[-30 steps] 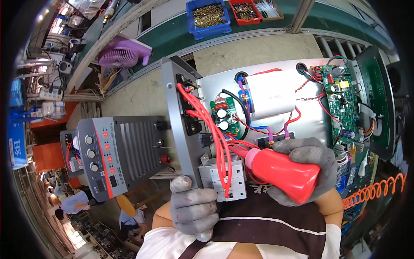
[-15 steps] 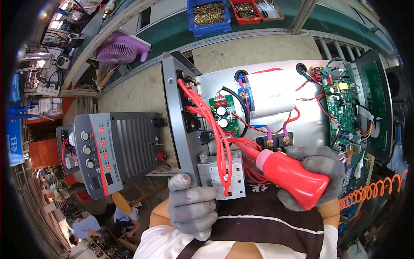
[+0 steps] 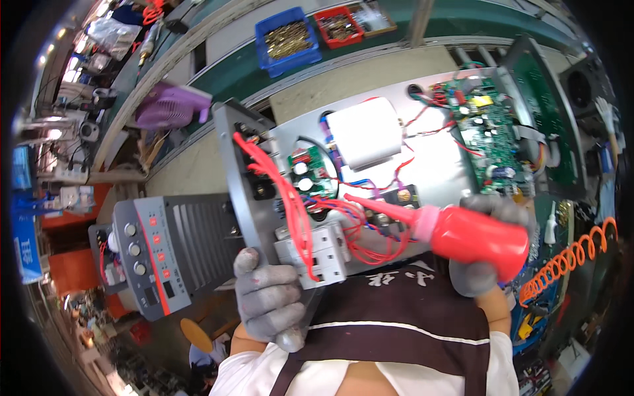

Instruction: The person assembles an electronic device on a workbench, connecting red wires to a terminal block and using a pneumatic screwdriver to secure components. They then apply a red liquid from a squeeze bottle onto the circuit board and wiring.

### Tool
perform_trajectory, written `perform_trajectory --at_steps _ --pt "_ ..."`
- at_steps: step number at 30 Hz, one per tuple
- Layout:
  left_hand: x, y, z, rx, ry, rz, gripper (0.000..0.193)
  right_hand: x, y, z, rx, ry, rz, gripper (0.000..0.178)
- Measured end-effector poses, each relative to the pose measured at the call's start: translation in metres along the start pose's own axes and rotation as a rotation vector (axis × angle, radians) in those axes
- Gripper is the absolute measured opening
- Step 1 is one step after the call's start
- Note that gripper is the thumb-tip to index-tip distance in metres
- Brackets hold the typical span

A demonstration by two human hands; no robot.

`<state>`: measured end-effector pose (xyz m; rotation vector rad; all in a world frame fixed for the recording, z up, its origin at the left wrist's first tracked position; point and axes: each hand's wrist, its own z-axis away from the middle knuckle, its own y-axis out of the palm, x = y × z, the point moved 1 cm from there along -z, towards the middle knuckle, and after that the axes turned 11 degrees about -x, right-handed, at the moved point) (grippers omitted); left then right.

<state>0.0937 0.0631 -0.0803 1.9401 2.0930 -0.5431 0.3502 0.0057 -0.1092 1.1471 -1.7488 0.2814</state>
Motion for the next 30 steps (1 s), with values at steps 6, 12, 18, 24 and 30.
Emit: perform_trajectory --at_steps 6,12,18,24,30 --pt "0.009 0.005 0.011 -0.102 0.083 0.006 0.029 0.030 -0.038 -0.024 -0.551 0.451 -0.340 0.061" --pt "0.001 -0.004 0.003 0.179 0.041 -0.089 0.031 0.065 -0.056 -0.035 -0.668 0.041 -0.091 0.057" --pt "0.011 -0.001 0.003 0.197 0.126 -0.012 0.021 0.053 -0.028 0.002 -0.335 -0.577 0.439 0.058" --pt "0.021 0.005 0.000 0.221 0.192 0.035 0.027 0.044 -0.015 0.027 0.245 -0.836 1.176 0.066" --pt "0.032 -0.003 0.005 0.298 0.240 0.086 0.035 0.019 -0.008 0.029 0.227 -0.935 1.295 0.058"
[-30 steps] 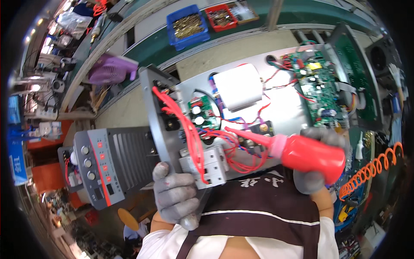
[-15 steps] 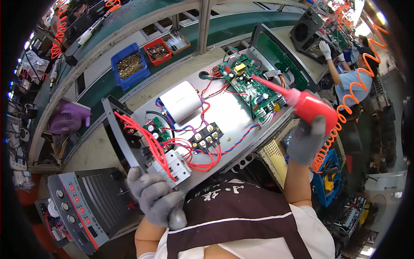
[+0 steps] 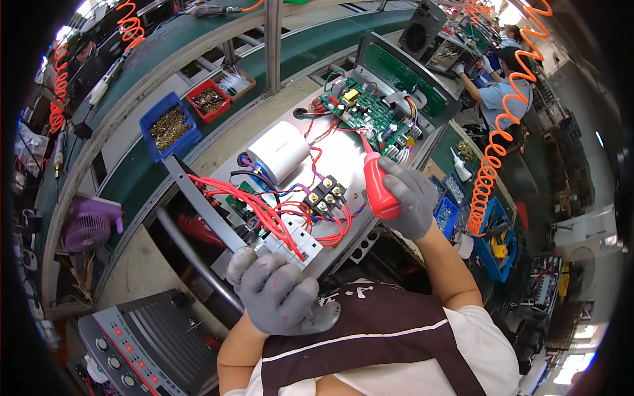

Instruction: The person assembles an electronic device on a workbench, connecting red wires to a terminal block and using a pneumatic screwdriver to secure components. They then apply a red liquid from a squeeze bottle onto the circuit board and wiring.

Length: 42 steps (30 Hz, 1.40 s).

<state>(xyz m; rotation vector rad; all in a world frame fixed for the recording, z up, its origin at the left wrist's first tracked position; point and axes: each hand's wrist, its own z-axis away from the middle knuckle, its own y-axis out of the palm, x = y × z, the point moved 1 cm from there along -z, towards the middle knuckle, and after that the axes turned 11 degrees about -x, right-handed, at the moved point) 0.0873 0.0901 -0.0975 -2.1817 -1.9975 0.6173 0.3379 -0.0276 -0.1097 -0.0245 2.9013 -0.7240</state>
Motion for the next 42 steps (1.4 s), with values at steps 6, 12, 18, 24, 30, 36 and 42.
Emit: perform_trajectory --at_steps 6,12,18,24,30,36,42 --pt "0.001 0.002 -0.005 0.007 0.001 -0.005 0.034 0.002 0.009 -0.005 -0.001 -0.025 0.081 0.057" --pt "0.002 0.003 0.001 0.018 -0.006 -0.017 0.034 0.003 0.013 -0.005 0.000 -0.026 0.084 0.056" --pt "0.002 0.003 -0.004 0.049 -0.010 -0.006 0.033 0.003 0.010 -0.003 -0.012 -0.003 0.079 0.055" --pt "0.001 0.006 -0.007 0.013 -0.020 -0.009 0.031 0.003 0.006 0.000 -0.015 0.016 0.117 0.053" --pt "-0.001 0.006 -0.005 -0.025 -0.023 -0.001 0.028 0.002 0.005 0.007 -0.003 -0.050 0.108 0.051" --pt "-0.005 0.006 -0.008 -0.102 -0.022 0.010 0.024 0.004 0.001 0.005 -0.031 -0.056 0.081 0.050" --pt "-0.016 0.000 -0.012 -0.112 -0.046 -0.065 0.021 0.005 -0.009 0.016 -0.120 0.063 -0.028 0.047"
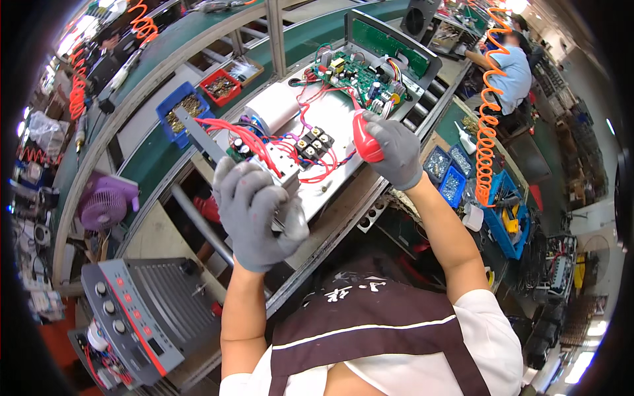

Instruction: The person assembles an electronic device on a workbench, connecting red wires to a terminal block and using a pneumatic screwdriver to secure components. They then apply a red liquid from a squeeze bottle onto the circuit board and wiring.

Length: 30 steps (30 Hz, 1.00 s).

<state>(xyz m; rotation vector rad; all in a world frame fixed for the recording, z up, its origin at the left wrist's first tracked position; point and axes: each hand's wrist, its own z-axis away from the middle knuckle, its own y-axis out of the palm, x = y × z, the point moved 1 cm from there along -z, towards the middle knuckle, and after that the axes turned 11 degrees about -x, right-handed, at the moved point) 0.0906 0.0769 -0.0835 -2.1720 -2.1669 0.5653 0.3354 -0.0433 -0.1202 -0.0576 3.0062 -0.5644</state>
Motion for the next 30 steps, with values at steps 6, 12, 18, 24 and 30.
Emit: perform_trajectory --at_steps 6,12,18,24,30 --pt "-0.024 -0.011 -0.010 0.009 -0.100 -0.084 0.021 -0.006 -0.041 0.017 -0.596 1.049 -0.519 0.040" --pt "-0.046 -0.005 0.000 -0.170 -0.374 0.043 0.031 -0.044 -0.113 0.050 -0.764 1.533 -1.125 0.044" --pt "-0.056 0.000 -0.010 -0.262 -0.225 -0.081 0.039 -0.051 -0.127 0.078 -0.670 1.356 -0.820 0.043" --pt "-0.061 0.003 -0.014 -0.292 -0.246 -0.150 0.035 -0.050 -0.103 0.077 -0.569 1.097 -0.828 0.047" --pt "-0.059 0.004 -0.017 -0.254 -0.205 -0.189 0.036 -0.068 -0.084 0.088 -0.537 1.038 -0.949 0.054"
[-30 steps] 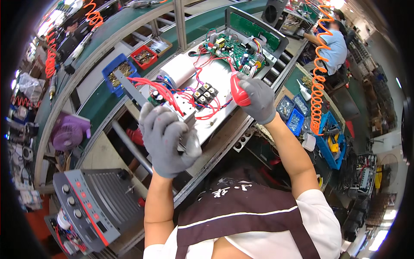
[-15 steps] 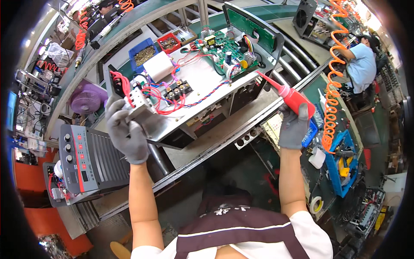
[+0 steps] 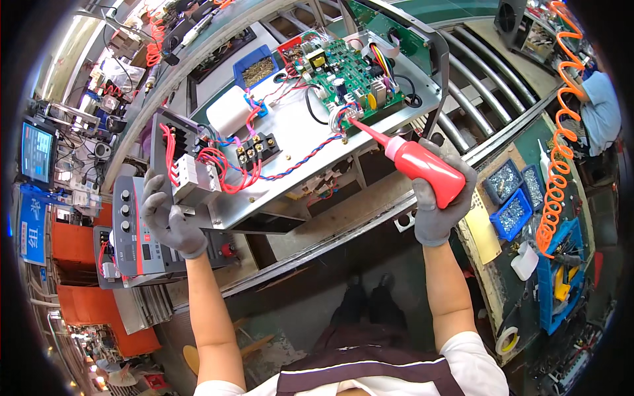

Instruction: The person assembles an electronic device on a workbench, connecting red wires to a terminal block and using a pneumatic screwdriver to secure components. They then apply a red liquid from a squeeze bottle onto the circuit board and wiring.

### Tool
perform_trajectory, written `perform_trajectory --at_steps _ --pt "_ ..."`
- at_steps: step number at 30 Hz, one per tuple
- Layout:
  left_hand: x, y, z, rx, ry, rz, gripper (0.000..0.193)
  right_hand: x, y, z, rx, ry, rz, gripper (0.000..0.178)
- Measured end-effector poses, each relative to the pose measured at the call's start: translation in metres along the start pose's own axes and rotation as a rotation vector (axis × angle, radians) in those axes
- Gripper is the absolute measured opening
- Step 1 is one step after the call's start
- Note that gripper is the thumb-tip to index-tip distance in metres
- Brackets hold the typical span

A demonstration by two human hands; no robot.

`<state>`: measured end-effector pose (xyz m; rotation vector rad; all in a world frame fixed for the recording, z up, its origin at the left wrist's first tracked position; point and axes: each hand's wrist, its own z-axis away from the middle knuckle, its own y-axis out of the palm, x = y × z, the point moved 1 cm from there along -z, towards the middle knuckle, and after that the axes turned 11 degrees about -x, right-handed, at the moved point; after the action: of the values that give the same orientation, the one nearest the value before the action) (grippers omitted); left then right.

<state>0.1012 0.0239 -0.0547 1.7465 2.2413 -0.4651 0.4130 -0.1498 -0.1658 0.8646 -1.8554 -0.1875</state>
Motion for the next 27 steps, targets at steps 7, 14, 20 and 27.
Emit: perform_trajectory --at_steps 7,14,20,27 --pt "-0.003 0.001 -0.001 0.002 -0.011 -0.046 0.035 -0.010 -0.003 0.002 -0.002 -0.017 0.009 0.053" --pt "-0.004 0.000 -0.003 0.005 -0.039 -0.049 0.036 -0.012 -0.004 0.002 -0.059 0.013 -0.005 0.050" --pt "-0.001 -0.002 -0.002 0.008 -0.015 -0.045 0.034 -0.012 -0.004 -0.003 -0.059 -0.016 0.035 0.048" --pt "0.002 -0.006 0.001 0.007 -0.027 -0.026 0.034 -0.015 -0.010 0.002 -0.049 -0.039 0.064 0.049"
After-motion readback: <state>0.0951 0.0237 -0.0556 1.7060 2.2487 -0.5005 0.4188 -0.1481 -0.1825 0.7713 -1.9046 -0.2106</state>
